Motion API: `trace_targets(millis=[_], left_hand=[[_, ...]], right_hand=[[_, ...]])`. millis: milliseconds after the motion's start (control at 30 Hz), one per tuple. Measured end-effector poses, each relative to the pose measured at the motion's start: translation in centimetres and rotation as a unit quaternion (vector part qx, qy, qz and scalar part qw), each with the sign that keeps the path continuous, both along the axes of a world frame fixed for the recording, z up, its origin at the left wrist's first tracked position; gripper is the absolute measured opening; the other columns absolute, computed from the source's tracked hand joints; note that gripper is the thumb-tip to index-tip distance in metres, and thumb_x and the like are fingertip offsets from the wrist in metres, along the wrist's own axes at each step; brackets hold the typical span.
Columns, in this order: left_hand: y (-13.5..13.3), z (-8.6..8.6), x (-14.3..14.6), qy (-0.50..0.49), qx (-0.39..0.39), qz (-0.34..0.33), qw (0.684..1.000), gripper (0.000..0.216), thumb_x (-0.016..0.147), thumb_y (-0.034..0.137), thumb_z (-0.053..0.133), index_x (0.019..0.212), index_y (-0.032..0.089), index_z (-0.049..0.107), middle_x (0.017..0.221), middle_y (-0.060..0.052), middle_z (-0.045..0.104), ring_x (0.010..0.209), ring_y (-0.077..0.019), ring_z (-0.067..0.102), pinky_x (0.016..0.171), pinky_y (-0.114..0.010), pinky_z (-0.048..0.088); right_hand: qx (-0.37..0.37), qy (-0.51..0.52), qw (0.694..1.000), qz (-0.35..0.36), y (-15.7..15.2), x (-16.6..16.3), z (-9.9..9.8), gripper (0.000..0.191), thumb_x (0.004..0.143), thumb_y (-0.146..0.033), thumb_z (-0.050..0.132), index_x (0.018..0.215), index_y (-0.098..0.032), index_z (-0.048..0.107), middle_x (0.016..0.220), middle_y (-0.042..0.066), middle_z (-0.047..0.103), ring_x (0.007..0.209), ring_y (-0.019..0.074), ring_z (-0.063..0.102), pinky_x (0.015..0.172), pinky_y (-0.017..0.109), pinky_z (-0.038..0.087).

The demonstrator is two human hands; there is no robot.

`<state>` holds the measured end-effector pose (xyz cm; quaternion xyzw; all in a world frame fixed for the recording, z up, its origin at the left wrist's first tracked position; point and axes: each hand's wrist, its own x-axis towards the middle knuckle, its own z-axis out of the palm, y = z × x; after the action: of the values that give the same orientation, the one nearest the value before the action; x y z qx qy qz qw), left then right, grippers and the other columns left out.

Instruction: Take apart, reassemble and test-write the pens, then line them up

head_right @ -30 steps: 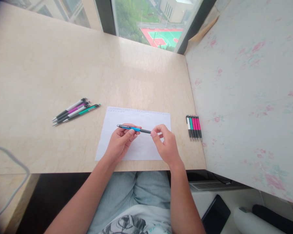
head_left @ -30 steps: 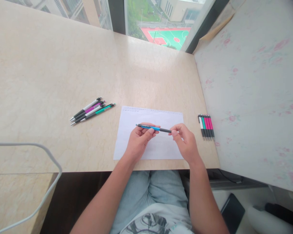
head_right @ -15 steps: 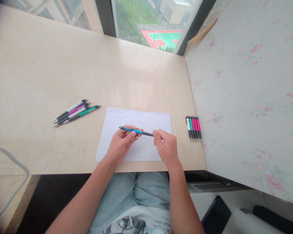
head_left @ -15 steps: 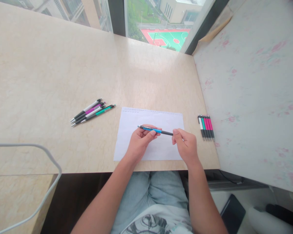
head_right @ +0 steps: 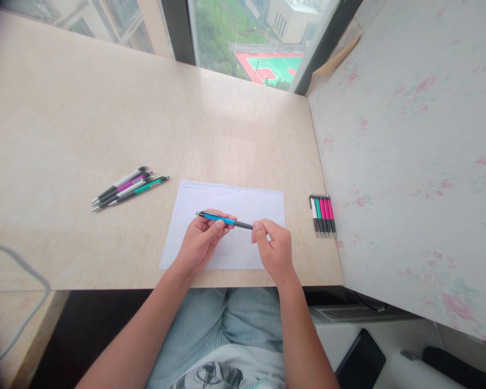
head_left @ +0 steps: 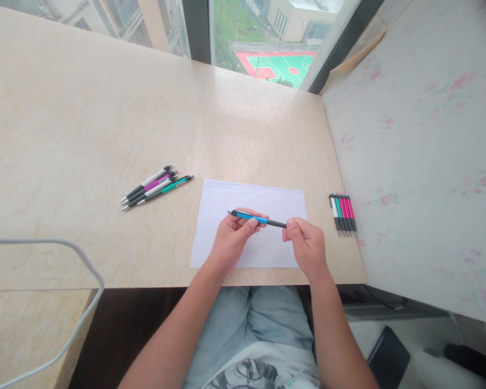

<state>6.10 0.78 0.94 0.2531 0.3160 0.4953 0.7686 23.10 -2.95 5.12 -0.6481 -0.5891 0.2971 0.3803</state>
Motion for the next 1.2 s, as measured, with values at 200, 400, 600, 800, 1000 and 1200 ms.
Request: trace_targets(millis=[200, 400, 600, 800, 1000, 1200], left_hand=[[-0.2, 0.2, 0.1, 0.028, 0.039, 0.007, 0.999, 0.017, 0.079, 0.027, 0.077, 0.091, 0.019, 0.07, 0.095, -0.007, 0.076, 0.081, -0.0162, 0.067, 0.082, -0.032, 0.051], [-0.2, 0.1, 0.0, 0.064, 0.052, 0.029, 0.996, 0.022, 0.077, 0.037, 0.078, 0.088, 0.019, 0.071, 0.084, -0.005, 0.073, 0.076, -0.0149, 0.063, 0.073, -0.029, 0.049], [-0.8, 0.5, 0.6, 0.191, 0.165, -0.04, 0.967, 0.017, 0.076, 0.033, 0.078, 0.08, 0.018, 0.07, 0.068, 0.0, 0.063, 0.062, -0.0124, 0.054, 0.061, -0.026, 0.042], [-1.2, 1.5, 0.3, 0.274, 0.269, -0.048, 0.922, 0.012, 0.082, 0.032, 0.071, 0.085, 0.02, 0.073, 0.083, -0.006, 0.072, 0.073, -0.0171, 0.061, 0.07, -0.03, 0.047], [0.2, 1.1, -4.5, 0.409, 0.282, 0.069, 0.865, 0.017, 0.089, 0.033, 0.062, 0.09, 0.021, 0.073, 0.087, -0.007, 0.074, 0.081, -0.0196, 0.066, 0.077, -0.032, 0.05], [0.6, 0.1, -6.5, 0.489, 0.327, 0.097, 0.803, 0.016, 0.09, 0.031, 0.06, 0.088, 0.021, 0.072, 0.081, -0.004, 0.074, 0.075, -0.0182, 0.066, 0.073, -0.031, 0.05]], right_hand=[[-0.053, 0.124, 0.99, -0.048, -0.8, -0.8, -1.4, 0.049, 0.099, -0.048, 0.044, 0.058, -0.021, 0.048, 0.056, -0.002, 0.052, 0.055, 0.0132, 0.047, 0.057, 0.028, 0.038], [-0.123, 0.124, 0.981, 0.084, -0.9, -0.2, -1.7, 0.045, 0.099, -0.046, 0.044, 0.068, -0.019, 0.062, 0.069, 0.003, 0.066, 0.069, 0.0173, 0.061, 0.069, 0.031, 0.048], [0.011, 0.119, 0.992, 0.039, -0.2, -1.8, -0.2, 0.028, 0.098, -0.042, 0.049, 0.112, -0.024, 0.065, 0.118, 0.008, 0.067, 0.11, 0.0213, 0.06, 0.089, 0.035, 0.049], [0.047, 0.35, 0.934, -0.06, 0.1, -2.9, -0.1, 0.026, 0.098, -0.048, 0.044, 0.093, -0.026, 0.056, 0.089, 0.003, 0.062, 0.084, 0.0179, 0.061, 0.076, 0.035, 0.052], [0.067, 0.508, 0.853, -0.101, 0.2, 1.0, 1.0, 0.043, 0.095, -0.06, 0.037, 0.07, -0.026, 0.044, 0.061, -0.005, 0.025, 0.051, 0.0143, 0.031, 0.05, 0.028, 0.036], [0.093, 0.523, 0.842, -0.097, 0.0, 2.6, 0.4, 0.047, 0.09, -0.052, 0.048, 0.057, -0.024, 0.03, 0.053, -0.007, 0.015, 0.045, 0.013, 0.01, 0.04, 0.027, 0.021]])
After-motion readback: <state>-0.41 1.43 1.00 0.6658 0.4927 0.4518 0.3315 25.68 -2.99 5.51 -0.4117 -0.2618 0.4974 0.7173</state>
